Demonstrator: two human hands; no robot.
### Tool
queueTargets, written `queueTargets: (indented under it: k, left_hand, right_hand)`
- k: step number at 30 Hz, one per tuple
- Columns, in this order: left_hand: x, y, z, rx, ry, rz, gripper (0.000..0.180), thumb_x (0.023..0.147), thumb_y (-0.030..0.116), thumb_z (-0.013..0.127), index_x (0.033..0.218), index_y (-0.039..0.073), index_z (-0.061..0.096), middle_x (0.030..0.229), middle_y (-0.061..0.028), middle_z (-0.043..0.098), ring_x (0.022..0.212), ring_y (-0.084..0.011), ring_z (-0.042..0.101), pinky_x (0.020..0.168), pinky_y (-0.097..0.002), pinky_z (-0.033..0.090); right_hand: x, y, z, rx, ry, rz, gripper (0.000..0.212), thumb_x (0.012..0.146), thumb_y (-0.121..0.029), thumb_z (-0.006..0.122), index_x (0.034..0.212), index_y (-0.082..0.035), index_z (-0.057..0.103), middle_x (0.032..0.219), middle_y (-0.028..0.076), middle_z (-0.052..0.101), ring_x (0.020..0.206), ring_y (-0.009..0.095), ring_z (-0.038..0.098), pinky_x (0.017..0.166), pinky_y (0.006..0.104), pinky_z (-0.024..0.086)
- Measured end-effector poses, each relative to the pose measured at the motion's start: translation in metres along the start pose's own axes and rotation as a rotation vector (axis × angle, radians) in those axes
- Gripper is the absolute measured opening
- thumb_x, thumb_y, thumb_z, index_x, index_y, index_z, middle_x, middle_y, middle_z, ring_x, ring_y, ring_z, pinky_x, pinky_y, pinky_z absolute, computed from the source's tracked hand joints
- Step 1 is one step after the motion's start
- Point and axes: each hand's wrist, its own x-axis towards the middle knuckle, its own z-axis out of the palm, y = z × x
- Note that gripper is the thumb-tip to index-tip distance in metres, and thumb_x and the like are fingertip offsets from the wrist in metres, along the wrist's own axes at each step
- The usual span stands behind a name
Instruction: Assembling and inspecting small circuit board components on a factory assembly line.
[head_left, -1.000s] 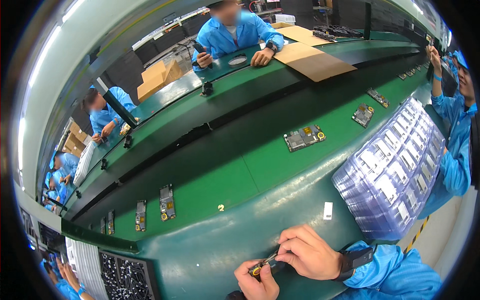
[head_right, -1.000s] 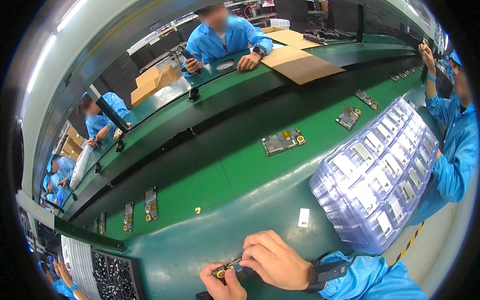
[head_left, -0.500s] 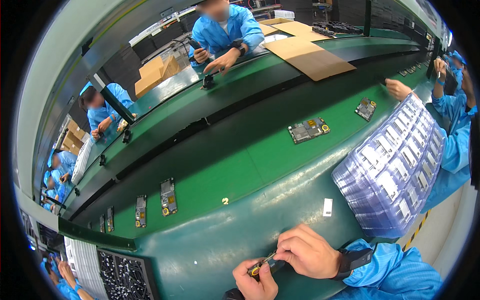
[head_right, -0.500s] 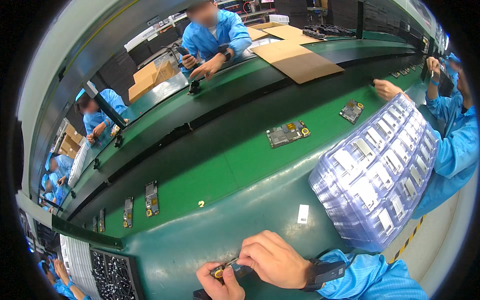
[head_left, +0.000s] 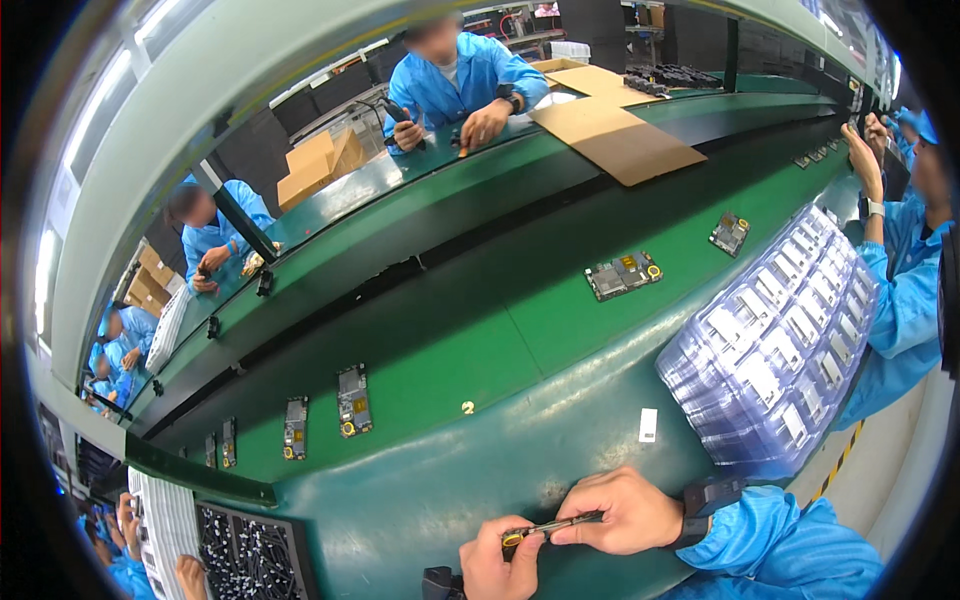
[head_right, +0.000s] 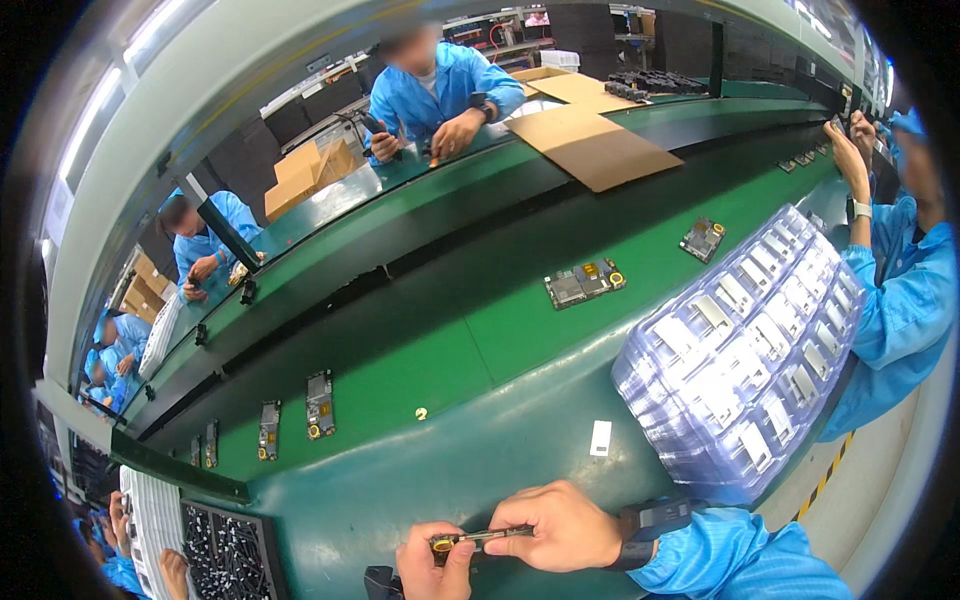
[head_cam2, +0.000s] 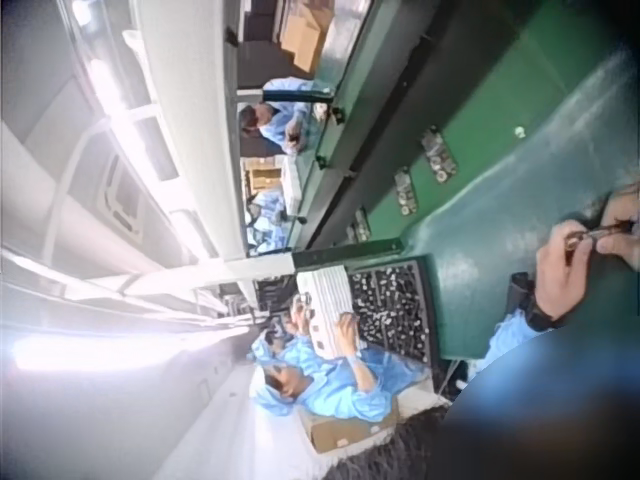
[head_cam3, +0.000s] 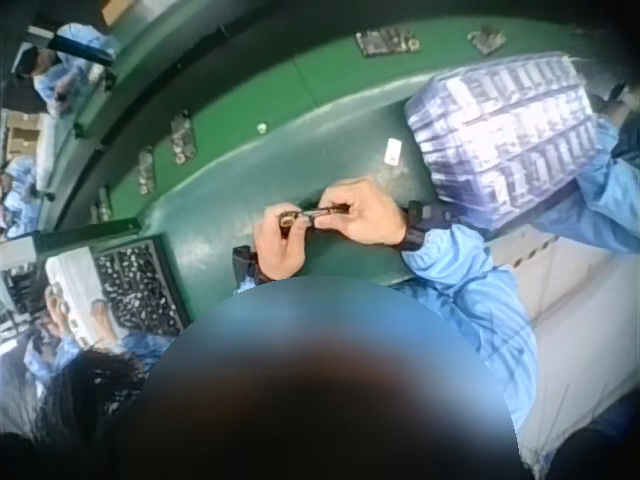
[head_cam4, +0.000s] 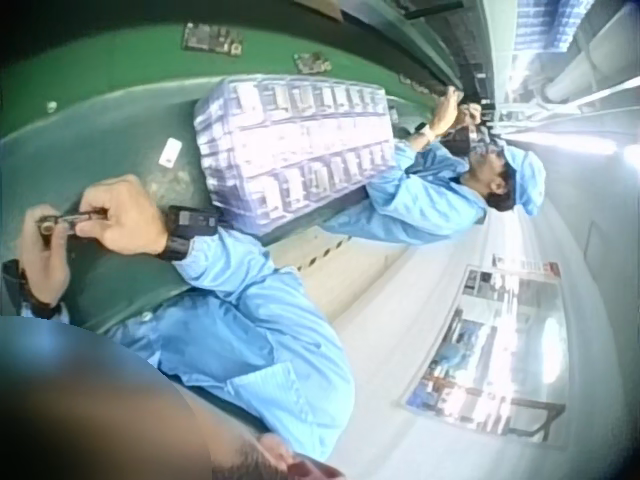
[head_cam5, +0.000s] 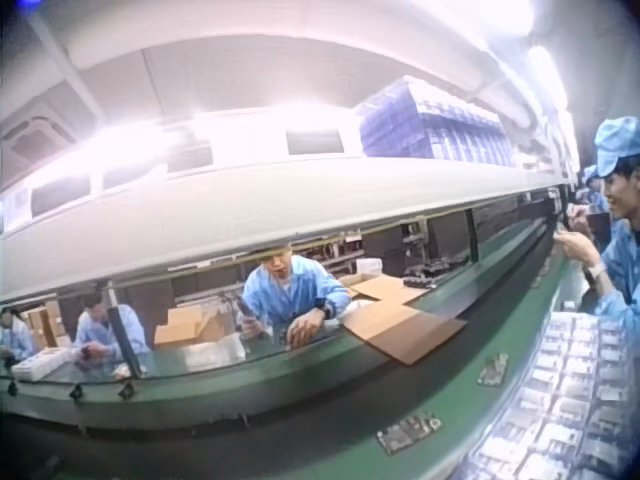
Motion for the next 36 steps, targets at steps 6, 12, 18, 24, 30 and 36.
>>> queueTargets:
  k: [6, 12, 18, 24, 30, 36]
  left_hand:
    - [0.015, 0.015, -0.042, -0.098, -0.370, -0.089, 0.017, 0.091, 0.011, 0.067, 0.104, 0.001, 0.062, 0.078, -0.0069, 0.065, 0.071, -0.0134, 0.061, 0.063, -0.0285, 0.049]
    - [0.019, -0.049, -0.060, -0.445, 0.328, -0.303, 0.041, 0.108, 0.029, 0.038, 0.139, 0.002, 0.040, 0.113, -0.0154, 0.061, 0.087, -0.0214, 0.064, 0.080, -0.0332, 0.056]
    - [0.023, -0.051, -0.058, 0.107, 0.217, -0.131, 0.039, 0.104, 0.026, 0.048, 0.132, -0.001, 0.049, 0.106, -0.0169, 0.068, 0.090, -0.0280, 0.067, 0.081, -0.0370, 0.053]
    - [0.012, -0.043, -0.048, 0.331, 0.123, 0.007, 0.031, 0.097, 0.022, 0.058, 0.119, 0.001, 0.061, 0.106, -0.0188, 0.068, 0.096, -0.0370, 0.064, 0.086, -0.0425, 0.051]
    - [0.007, -0.032, -0.035, 0.378, 0.012, 0.130, 0.026, 0.095, 0.018, 0.060, 0.114, 0.001, 0.063, 0.103, -0.0186, 0.067, 0.098, -0.0374, 0.062, 0.088, -0.0436, 0.050]
    - [-0.001, -0.018, 0.004, 0.180, -0.083, 0.079, 0.027, 0.095, 0.015, 0.060, 0.118, 0.001, 0.062, 0.101, -0.0159, 0.068, 0.083, -0.0290, 0.066, 0.076, -0.0369, 0.053]
  right_hand:
    - [0.010, 0.002, 0.007, 0.050, -0.311, 0.002, 0.026, 0.092, -0.028, 0.070, 0.092, -0.003, 0.068, 0.064, 0.008, 0.060, 0.055, 0.015, 0.056, 0.053, 0.0316, 0.044]
    - [0.052, 0.020, 0.045, 0.737, 0.250, 0.403, 0.021, 0.096, -0.025, 0.068, 0.088, -0.006, 0.069, 0.079, -0.004, 0.065, 0.070, 0.005, 0.057, 0.063, 0.0234, 0.046]
    - [0.097, 0.030, 0.039, 0.909, 0.243, 0.241, 0.032, 0.100, -0.023, 0.062, 0.118, 0.003, 0.065, 0.108, 0.012, 0.070, 0.096, 0.019, 0.068, 0.085, 0.0309, 0.054]
    - [0.002, 0.009, -0.001, -0.720, 0.154, -0.140, 0.024, 0.089, -0.016, 0.067, 0.112, -0.008, 0.069, 0.116, 0.010, 0.065, 0.104, 0.028, 0.062, 0.090, 0.0379, 0.051]
    - [-0.031, 0.024, -0.033, -0.801, 0.330, 0.147, 0.032, 0.086, -0.014, 0.069, 0.117, -0.006, 0.063, 0.115, 0.017, 0.057, 0.107, 0.038, 0.054, 0.091, 0.0468, 0.047]
    - [-0.014, 0.026, -0.039, -0.703, 0.167, 0.122, 0.031, 0.083, -0.018, 0.075, 0.109, -0.006, 0.063, 0.101, 0.014, 0.061, 0.095, 0.036, 0.060, 0.084, 0.0421, 0.050]
